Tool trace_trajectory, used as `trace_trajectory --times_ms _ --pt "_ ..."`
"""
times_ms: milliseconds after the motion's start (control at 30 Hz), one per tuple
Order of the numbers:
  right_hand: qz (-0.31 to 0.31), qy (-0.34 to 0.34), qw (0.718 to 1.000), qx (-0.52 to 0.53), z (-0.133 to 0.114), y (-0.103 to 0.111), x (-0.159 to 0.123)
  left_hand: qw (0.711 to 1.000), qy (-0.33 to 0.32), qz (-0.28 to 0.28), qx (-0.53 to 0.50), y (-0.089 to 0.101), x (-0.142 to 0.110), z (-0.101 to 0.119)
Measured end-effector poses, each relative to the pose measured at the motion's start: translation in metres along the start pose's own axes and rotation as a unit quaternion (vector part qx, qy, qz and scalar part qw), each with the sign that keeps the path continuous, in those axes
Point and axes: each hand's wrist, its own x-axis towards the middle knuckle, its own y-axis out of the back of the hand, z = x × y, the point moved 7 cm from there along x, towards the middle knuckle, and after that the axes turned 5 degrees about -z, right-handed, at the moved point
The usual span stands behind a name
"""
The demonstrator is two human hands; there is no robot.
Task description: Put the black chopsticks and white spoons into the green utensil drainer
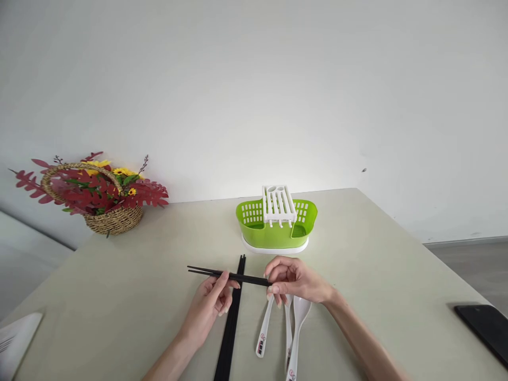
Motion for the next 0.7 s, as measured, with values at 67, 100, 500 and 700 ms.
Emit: trace_trajectory --times_ms 67,100,500,700 --pt "-0.004 -0.001 1.0 0.002 -0.0007 -0.0013 0.0002 1.0 -0.001 -0.001 0.004 -0.0019 -0.0006 0.0012" --pt "-0.007 -0.002 1.0 0.002 -0.0011 -0.0021 0.0003 1.0 -0.003 -0.001 0.005 -0.0029 -0.0008 0.0018" --pt "-0.002 -0.005 1.0 0.008 -0.0016 -0.003 0.0009 1.0 -0.014 -0.016 -0.006 -0.0058 -0.0007 0.0053" --pt "-0.001 -0.017 1.0 0.015 0.0002 -0.0036 0.0014 1.0 -0.011 -0.018 -0.009 -0.0057 0.0005 0.0037"
